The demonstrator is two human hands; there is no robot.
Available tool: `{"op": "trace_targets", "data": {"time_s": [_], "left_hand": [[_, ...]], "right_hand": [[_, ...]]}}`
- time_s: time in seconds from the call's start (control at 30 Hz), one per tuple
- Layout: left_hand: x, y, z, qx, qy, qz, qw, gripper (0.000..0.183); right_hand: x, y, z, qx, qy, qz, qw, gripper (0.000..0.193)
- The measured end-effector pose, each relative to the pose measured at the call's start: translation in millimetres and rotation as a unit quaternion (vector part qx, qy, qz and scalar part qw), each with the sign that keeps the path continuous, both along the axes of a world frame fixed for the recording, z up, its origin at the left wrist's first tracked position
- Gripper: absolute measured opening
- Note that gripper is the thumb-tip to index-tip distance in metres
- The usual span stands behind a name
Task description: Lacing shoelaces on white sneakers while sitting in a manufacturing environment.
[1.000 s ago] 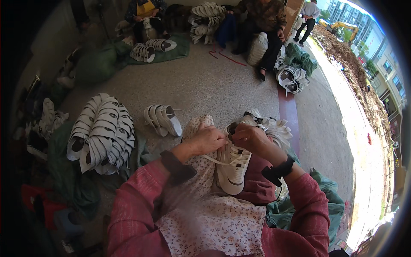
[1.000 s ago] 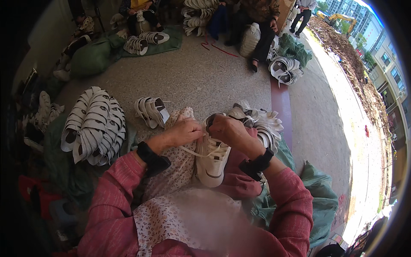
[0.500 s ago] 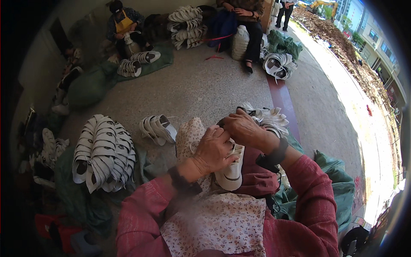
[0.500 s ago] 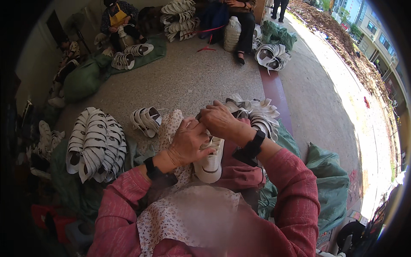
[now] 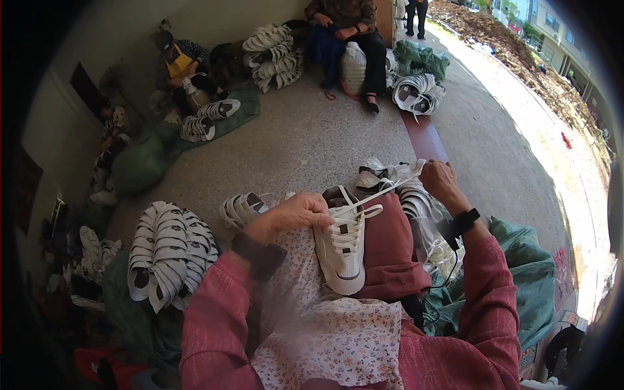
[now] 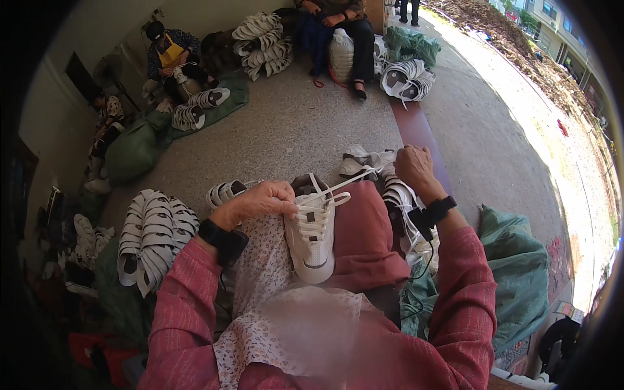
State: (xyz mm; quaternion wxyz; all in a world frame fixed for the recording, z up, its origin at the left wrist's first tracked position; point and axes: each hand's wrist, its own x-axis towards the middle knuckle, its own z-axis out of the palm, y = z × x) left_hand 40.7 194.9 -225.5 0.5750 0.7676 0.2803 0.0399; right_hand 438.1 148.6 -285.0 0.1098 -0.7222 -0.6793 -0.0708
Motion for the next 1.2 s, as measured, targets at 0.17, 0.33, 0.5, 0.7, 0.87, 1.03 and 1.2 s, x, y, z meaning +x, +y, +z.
{"op": "trace_targets", "data": {"time_s": [0.17, 0.33, 0.5, 0.7, 0.87, 1.03, 1.2], "left_hand": [[3.5, -1.8, -1.3, -0.006, -0.005, 0.016, 1.0, 0.023], [-9.3, -10.0, -0.9, 0.052, -0.042, -0.024, 0.997, 0.023], [-12.5, -29.9, 13.7, -0.044, 0.051, 0.067, 0.995, 0.024], [-19.4, -32.4, 27.4, 0.154, -0.019, -0.037, 0.987, 0.017], [-25.2, -28.6, 18.8, 0.18, -0.059, -0.023, 0.982, 0.016], [-38.8, -20.0, 12.2, 0.141, -0.043, 0.005, 0.989, 0.016], [-28.2, -22.1, 5.4, 0.155, -0.044, 0.124, 0.979, 0.019]], "right_hand": [[-5.3, -30.0, -18.2, -0.064, 0.177, 0.011, 0.982, 0.021], [-58.2, -41.1, 18.8, -0.143, 0.389, 0.266, 0.87, 0.045], [-95.1, -42.8, 41.6, -0.239, 0.445, 0.297, 0.81, 0.04], [-106.6, -40.8, 49.8, -0.184, 0.536, 0.403, 0.719, 0.024], [-114.1, -47.1, 47.1, -0.058, 0.282, 0.342, 0.895, 0.016], [-110.9, -55.3, 40.5, -0.059, 0.204, 0.327, 0.921, 0.018], [-99.2, -52.2, 32.2, -0.109, 0.423, 0.28, 0.855, 0.019]]}}
